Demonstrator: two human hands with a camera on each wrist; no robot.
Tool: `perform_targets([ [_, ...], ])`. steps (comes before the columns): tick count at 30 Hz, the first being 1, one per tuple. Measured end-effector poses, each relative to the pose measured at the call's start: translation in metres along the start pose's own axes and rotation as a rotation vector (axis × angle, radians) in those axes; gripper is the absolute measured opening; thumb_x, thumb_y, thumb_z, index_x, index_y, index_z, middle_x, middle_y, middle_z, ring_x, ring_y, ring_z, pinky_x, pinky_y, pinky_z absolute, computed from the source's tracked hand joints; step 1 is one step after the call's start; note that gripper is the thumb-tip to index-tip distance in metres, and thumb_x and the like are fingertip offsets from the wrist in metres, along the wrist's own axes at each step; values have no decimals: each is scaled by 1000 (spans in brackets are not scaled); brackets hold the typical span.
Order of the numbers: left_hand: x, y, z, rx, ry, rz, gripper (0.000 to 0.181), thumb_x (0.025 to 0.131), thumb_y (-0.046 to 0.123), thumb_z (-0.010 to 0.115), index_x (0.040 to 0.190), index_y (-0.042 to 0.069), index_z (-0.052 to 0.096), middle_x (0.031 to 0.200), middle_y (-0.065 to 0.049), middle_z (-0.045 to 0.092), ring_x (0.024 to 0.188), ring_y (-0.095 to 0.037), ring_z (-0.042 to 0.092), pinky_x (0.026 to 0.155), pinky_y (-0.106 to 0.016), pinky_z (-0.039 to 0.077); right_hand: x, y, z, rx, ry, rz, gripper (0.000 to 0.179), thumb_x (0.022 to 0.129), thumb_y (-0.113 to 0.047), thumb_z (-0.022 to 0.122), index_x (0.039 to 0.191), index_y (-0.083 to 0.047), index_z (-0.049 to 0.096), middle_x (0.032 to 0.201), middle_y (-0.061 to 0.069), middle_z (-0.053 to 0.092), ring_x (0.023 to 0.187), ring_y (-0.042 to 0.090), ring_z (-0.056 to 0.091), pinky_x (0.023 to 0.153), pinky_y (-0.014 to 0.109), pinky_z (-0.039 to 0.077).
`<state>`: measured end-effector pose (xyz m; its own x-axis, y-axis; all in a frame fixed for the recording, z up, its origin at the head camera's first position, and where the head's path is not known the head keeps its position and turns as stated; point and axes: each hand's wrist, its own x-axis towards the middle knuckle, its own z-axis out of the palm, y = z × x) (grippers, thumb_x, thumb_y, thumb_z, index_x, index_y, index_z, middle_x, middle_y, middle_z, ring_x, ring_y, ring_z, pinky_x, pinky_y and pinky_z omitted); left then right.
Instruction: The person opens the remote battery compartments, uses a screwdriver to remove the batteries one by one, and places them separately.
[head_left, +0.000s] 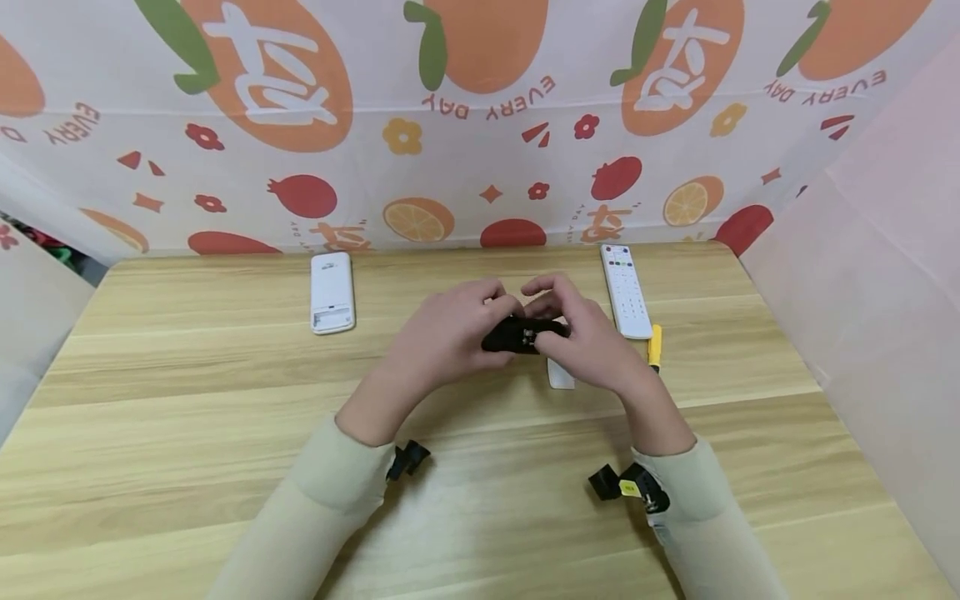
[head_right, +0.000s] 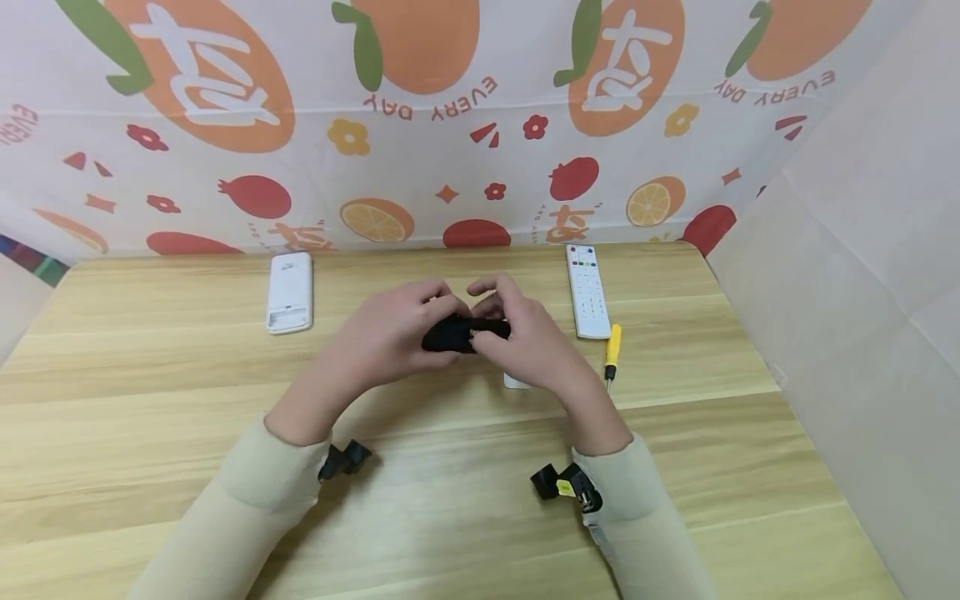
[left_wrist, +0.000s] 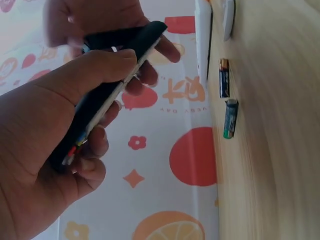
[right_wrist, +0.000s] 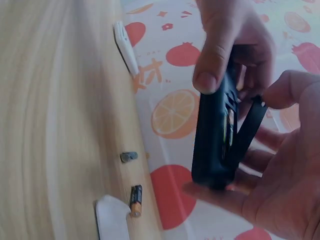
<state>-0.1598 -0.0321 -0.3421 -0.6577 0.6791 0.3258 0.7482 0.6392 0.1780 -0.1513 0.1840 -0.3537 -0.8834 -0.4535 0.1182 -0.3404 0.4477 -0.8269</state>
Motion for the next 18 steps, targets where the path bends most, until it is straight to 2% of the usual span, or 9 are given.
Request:
perform_targets([
  [4, 0, -6, -1, -60, 12, -4, 40, 78, 29, 85, 112, 15, 69, 98, -1, 60, 83, -17, 60, 74, -37, 54, 0, 2, -4, 40, 1, -76, 21, 85, -1, 48, 99, -12, 58, 119, 2, 62, 109, 20, 58, 87, 40, 51],
  [6, -1, -7, -2, -63, 7, -17, 39, 78, 29, 84, 112, 15, 68, 98, -1, 60, 82, -18, 60, 74, -36, 54, 1, 4, -5, 48, 4, -115, 18, 86, -1, 47, 87, -12, 60, 122, 2, 63, 113, 21, 58, 90, 42, 50],
  [8, -1, -8, -3, -52, -10, -36, 39, 79, 31, 83, 112, 15, 68, 99, -1, 59, 82, -18, 60, 74, -37, 54, 1, 5, -7, 49, 34, -145, 16, 91, -3, 49, 85, -11, 62, 120, 4, 64, 112, 21, 58, 92, 42, 49],
  [10, 0, -9, -3, -29, -40, -58, 39, 79, 34, 83, 110, 16, 68, 98, 0, 58, 81, -19, 60, 72, -37, 54, 2, 7, -12, 19, 83, -146, 12, 96, -8, 54, 90, -11, 64, 113, 3, 65, 105, 19, 60, 90, 41, 50],
  [12, 0, -11, -1, -11, -86, -71, 39, 78, 37, 84, 108, 17, 68, 97, 0, 58, 80, -19, 60, 71, -37, 54, 1, 10, -19, -70, 127, -105, 6, 97, -15, 61, 95, -13, 67, 102, 1, 66, 94, 18, 60, 84, 37, 51],
  [14, -1, -13, 2, 1, -145, -82, 39, 78, 40, 83, 108, 19, 68, 96, 1, 58, 79, -18, 59, 70, -37, 53, -1, 15, -24, -230, 148, -21, 5, 94, -22, 68, 94, -17, 68, 88, -2, 64, 79, 16, 57, 72, 33, 49],
  [16, -1, -14, 6, 3, -213, -91, 40, 78, 42, 82, 108, 21, 67, 96, 2, 58, 80, -18, 58, 70, -38, 52, -2, 21, -29, -405, 116, 91, 7, 91, -24, 71, 89, -19, 67, 79, -3, 62, 72, 16, 54, 66, 33, 44],
  [18, -1, -15, 10, -4, -267, -101, 39, 79, 42, 81, 109, 22, 67, 97, 2, 58, 82, -17, 58, 71, -38, 52, -3, 26, -31, -547, 37, 198, 9, 88, -23, 72, 82, -19, 65, 73, -3, 59, 68, 17, 53, 63, 33, 41],
])
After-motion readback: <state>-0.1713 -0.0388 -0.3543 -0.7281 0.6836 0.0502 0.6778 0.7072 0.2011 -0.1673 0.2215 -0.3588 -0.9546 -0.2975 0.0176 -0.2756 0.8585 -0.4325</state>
